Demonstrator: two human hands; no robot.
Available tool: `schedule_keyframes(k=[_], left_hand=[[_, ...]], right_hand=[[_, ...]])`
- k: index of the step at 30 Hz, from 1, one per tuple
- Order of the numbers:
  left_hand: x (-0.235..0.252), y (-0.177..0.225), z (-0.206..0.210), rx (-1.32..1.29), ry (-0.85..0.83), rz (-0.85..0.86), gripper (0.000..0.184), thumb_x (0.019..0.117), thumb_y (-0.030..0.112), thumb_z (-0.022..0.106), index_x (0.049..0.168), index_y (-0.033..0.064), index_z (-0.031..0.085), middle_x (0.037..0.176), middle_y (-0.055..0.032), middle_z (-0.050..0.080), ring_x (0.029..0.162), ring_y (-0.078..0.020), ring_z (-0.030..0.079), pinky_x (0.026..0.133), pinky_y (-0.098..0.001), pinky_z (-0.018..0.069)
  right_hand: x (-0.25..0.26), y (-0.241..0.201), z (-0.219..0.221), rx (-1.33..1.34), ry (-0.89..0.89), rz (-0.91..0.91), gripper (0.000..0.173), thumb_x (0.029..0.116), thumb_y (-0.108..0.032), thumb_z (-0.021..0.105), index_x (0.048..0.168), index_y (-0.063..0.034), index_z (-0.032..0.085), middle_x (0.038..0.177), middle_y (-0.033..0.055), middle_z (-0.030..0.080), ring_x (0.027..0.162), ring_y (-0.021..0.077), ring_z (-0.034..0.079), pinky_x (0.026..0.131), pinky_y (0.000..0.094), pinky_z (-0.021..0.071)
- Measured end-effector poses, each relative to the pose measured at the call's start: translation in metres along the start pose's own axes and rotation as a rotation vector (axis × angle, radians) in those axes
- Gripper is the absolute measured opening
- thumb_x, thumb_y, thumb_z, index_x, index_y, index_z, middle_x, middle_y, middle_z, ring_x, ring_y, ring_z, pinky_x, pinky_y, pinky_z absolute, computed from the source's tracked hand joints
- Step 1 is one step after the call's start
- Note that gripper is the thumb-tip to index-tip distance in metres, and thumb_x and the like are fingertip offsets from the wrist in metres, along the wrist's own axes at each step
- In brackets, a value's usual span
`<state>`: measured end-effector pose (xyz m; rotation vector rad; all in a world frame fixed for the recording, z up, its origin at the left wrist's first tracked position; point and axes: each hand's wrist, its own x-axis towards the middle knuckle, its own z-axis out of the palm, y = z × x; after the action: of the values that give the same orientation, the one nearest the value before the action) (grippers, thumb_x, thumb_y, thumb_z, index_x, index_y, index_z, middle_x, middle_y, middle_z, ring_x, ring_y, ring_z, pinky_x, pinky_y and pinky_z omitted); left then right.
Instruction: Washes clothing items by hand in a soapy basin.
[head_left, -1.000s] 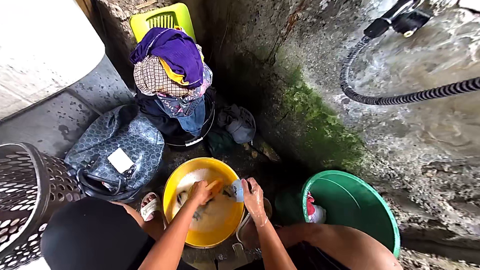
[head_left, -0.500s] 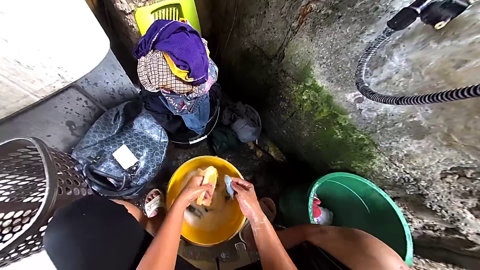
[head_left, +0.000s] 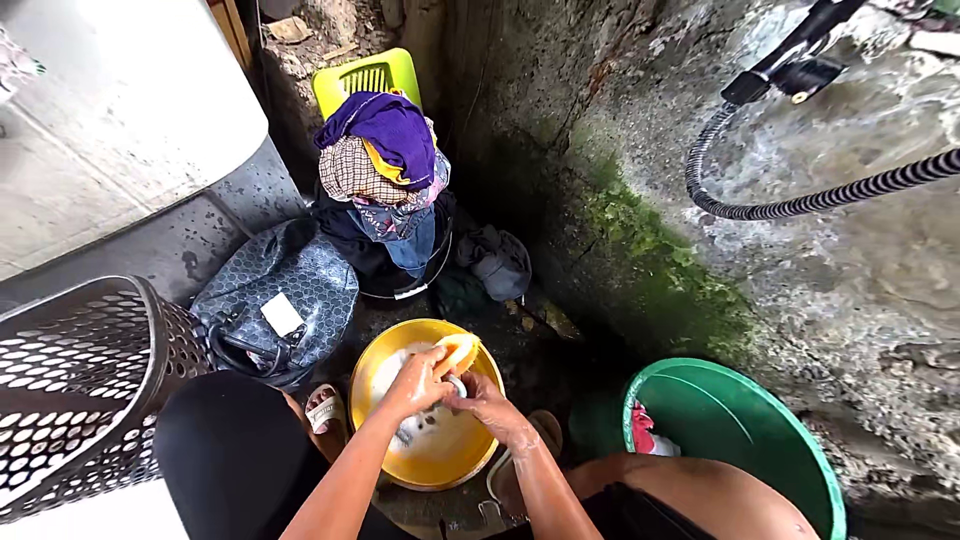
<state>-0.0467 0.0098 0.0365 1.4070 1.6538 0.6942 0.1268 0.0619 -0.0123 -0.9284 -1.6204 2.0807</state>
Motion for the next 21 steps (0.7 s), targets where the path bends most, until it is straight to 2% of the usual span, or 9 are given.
schedule_keyframes(k=[2, 6, 8, 10, 12, 15, 18, 20, 21], left_hand=[[0.007, 0.004, 0.006, 0.086, -0.097, -0.019, 0.041, 0.0884, 0.016, 0.076, 0.122, -0.0031, 0.065, 0.119, -0.0216, 0.067, 0.11, -0.0332, 0.065, 0.102, -0.0519, 0.0489], [0.032, -0.029, 0.007, 0.164, -0.084, -0.277, 0.056, 0.0974, 0.044, 0.068, 0.128, -0.0035, 0.064, 0.128, -0.0255, 0.064, 0.123, -0.0391, 0.061, 0.107, -0.0587, 0.0452], [0.048, -0.061, 0.014, 0.181, -0.033, -0.44, 0.057, 0.0996, 0.044, 0.065, 0.13, -0.004, 0.063, 0.133, -0.0268, 0.062, 0.128, -0.0406, 0.058, 0.108, -0.0601, 0.043], [0.06, -0.099, 0.032, 0.122, -0.017, -0.533, 0.053, 0.1003, 0.039, 0.065, 0.13, -0.0054, 0.062, 0.132, -0.0287, 0.062, 0.127, -0.0424, 0.058, 0.107, -0.0609, 0.0438], [0.06, -0.129, 0.057, 0.066, -0.02, -0.628, 0.049, 0.1011, 0.035, 0.062, 0.13, -0.0043, 0.062, 0.13, -0.0286, 0.063, 0.125, -0.0425, 0.06, 0.106, -0.0608, 0.0453], [0.055, -0.156, 0.082, 0.087, -0.027, -0.748, 0.049, 0.1034, 0.036, 0.058, 0.133, -0.0022, 0.062, 0.138, -0.0266, 0.06, 0.132, -0.0411, 0.056, 0.11, -0.0592, 0.0432], [0.052, -0.164, 0.085, 0.064, -0.022, -0.781, 0.051, 0.0994, 0.028, 0.064, 0.134, -0.0081, 0.057, 0.14, -0.0298, 0.057, 0.134, -0.0419, 0.054, 0.111, -0.0571, 0.0424], [0.05, -0.161, 0.075, -0.07, 0.107, -0.722, 0.059, 0.1015, 0.037, 0.062, 0.135, -0.0105, 0.055, 0.138, -0.0323, 0.056, 0.133, -0.0437, 0.053, 0.112, -0.0574, 0.0412], [0.05, -0.155, 0.07, -0.147, 0.23, -0.647, 0.06, 0.1024, 0.044, 0.059, 0.126, -0.0108, 0.061, 0.129, -0.0328, 0.061, 0.126, -0.0442, 0.058, 0.108, -0.0585, 0.0438]], right_hand=[[0.003, 0.008, 0.007, 0.001, -0.016, 0.131, 0.031, 0.0911, -0.001, 0.066, 0.121, 0.003, 0.058, 0.103, 0.0043, 0.068, 0.093, 0.0072, 0.066, 0.087, 0.0287, 0.0566], [0.009, 0.017, 0.009, -0.096, 0.018, 0.273, 0.038, 0.1061, -0.017, 0.053, 0.139, 0.0021, 0.05, 0.12, 0.0132, 0.063, 0.103, 0.0136, 0.062, 0.092, 0.0344, 0.0524], [0.01, 0.016, 0.009, 0.064, 0.153, 0.254, 0.035, 0.1063, -0.015, 0.051, 0.137, 0.0025, 0.049, 0.105, 0.0109, 0.063, 0.088, 0.0132, 0.062, 0.08, 0.0332, 0.055], [0.011, 0.013, 0.009, 0.379, 0.285, 0.246, 0.021, 0.1056, -0.01, 0.05, 0.125, -0.0029, 0.052, 0.088, 0.0044, 0.064, 0.073, 0.0105, 0.064, 0.068, 0.0296, 0.0571], [0.01, 0.014, 0.006, 0.656, 0.337, 0.271, 0.013, 0.1045, -0.009, 0.047, 0.116, -0.0072, 0.052, 0.086, 0.0048, 0.065, 0.073, 0.0127, 0.066, 0.067, 0.0303, 0.0579], [0.008, 0.015, 0.0, 0.841, 0.354, 0.293, 0.018, 0.1084, -0.015, 0.04, 0.113, -0.0066, 0.055, 0.09, 0.0082, 0.069, 0.078, 0.0156, 0.07, 0.07, 0.0306, 0.0605], [0.01, 0.018, 0.0, 0.784, 0.381, 0.305, 0.034, 0.113, -0.027, 0.029, 0.121, -0.0067, 0.054, 0.095, 0.0073, 0.068, 0.084, 0.0144, 0.069, 0.075, 0.0296, 0.0595], [0.015, 0.027, 0.0, 0.61, 0.366, 0.266, 0.043, 0.1137, -0.029, 0.024, 0.135, -0.0038, 0.051, 0.113, 0.0092, 0.065, 0.099, 0.0149, 0.065, 0.088, 0.0318, 0.0549], [0.017, 0.032, 0.001, 0.498, 0.359, 0.243, 0.046, 0.1137, -0.029, 0.024, 0.141, -0.0025, 0.05, 0.124, 0.0106, 0.063, 0.11, 0.0156, 0.062, 0.096, 0.0336, 0.0516]])
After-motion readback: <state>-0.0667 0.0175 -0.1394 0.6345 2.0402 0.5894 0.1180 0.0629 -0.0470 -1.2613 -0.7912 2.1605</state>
